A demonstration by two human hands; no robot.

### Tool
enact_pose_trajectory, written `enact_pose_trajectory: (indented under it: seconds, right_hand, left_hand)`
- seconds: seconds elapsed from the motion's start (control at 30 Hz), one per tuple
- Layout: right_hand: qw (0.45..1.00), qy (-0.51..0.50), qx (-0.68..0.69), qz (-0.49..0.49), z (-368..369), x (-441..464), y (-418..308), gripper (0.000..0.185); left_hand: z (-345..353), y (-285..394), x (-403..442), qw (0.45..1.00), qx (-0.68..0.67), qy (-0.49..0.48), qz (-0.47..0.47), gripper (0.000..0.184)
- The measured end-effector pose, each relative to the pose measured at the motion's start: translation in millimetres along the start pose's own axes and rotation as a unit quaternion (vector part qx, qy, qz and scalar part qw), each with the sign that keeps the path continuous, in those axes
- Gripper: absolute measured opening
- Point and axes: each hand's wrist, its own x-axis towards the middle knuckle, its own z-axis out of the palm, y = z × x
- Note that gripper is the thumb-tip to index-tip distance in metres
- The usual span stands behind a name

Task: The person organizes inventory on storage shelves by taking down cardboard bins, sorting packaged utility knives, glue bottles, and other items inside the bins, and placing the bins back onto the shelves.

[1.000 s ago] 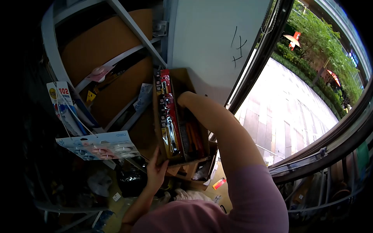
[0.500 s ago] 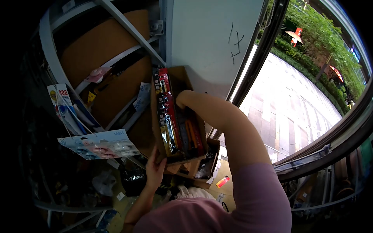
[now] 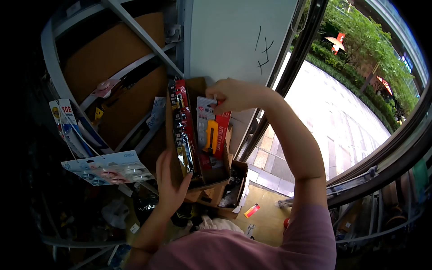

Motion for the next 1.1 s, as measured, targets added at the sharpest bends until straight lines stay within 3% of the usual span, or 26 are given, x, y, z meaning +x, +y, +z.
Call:
enact_pose_trajectory:
  seconds: [0.17, 0.23, 0.27, 0.37, 0.5, 0.57, 0.63, 0.7, 0.73, 0.77, 0.83, 0.93, 1.1]
  right_hand:
    - [0.993, 0.085, 0.072, -0.044, -22.5, -39.5, -6.1, 0.023]
    - [0.989, 0.110, 0.073, -0.065, -25.9, -46.8, -7.0, 0.020]
    - [0.986, 0.103, 0.107, -0.074, -26.7, -49.6, -7.4, 0.021]
    - [0.968, 0.105, 0.193, -0.123, -21.7, -49.8, 0.4, 0.019]
    - [0.951, 0.085, 0.275, -0.110, -18.7, -38.1, -0.7, 0.019]
    - [0.921, 0.130, 0.360, -0.075, -2.9, -6.7, 18.2, 0.023]
    - [0.960, 0.104, 0.256, -0.050, 26.0, 30.3, 36.9, 0.022]
    - [0.995, 0.053, 0.000, -0.088, 67.4, 73.1, 65.7, 0.026]
    - [0.999, 0.006, -0.036, -0.026, 79.1, 83.1, 58.5, 0.024]
    - [0.996, -0.040, -0.072, 0.037, 89.5, 93.9, 50.4, 0.023]
    - [0.952, -0.155, -0.261, 0.037, 124.2, 141.6, 71.6, 0.030]
    - [0.937, -0.244, -0.247, 0.039, 140.6, 173.7, 84.4, 0.032]
    - [0.936, -0.260, -0.234, 0.032, 154.3, 195.0, 103.9, 0.034]
  left_hand:
    - [17.8, 9.2, 63.3, 0.990, -0.138, 0.003, 0.001, 0.060]
    - [16.8, 15.7, 76.3, 0.902, -0.396, -0.128, -0.115, 0.048]
    - [19.6, 20.9, 76.2, 0.888, -0.433, -0.107, -0.114, 0.034]
    - [10.9, 20.5, 73.3, 0.883, -0.428, -0.149, -0.126, 0.025]
    - [-21.9, 33.2, 51.1, 0.898, -0.407, -0.058, -0.156, 0.023]
    - [-38.7, 21.3, 38.0, 0.920, -0.359, -0.016, -0.154, 0.025]
    - [-50.4, 14.9, 28.6, 0.919, -0.356, 0.011, -0.172, 0.026]
    - [-56.6, 8.0, 21.8, 0.914, -0.353, 0.056, -0.193, 0.027]
    - [-58.2, 4.4, 17.4, 0.912, -0.347, 0.067, -0.207, 0.028]
    - [-59.1, 3.9, 13.9, 0.913, -0.346, 0.068, -0.206, 0.028]
    - [-59.6, 4.4, 8.4, 0.917, -0.323, 0.088, -0.216, 0.029]
    - [-58.4, 1.0, 0.1, 0.913, -0.342, 0.083, -0.207, 0.028]
    - [-60.0, -2.6, -9.9, 0.911, -0.338, 0.072, -0.225, 0.026]
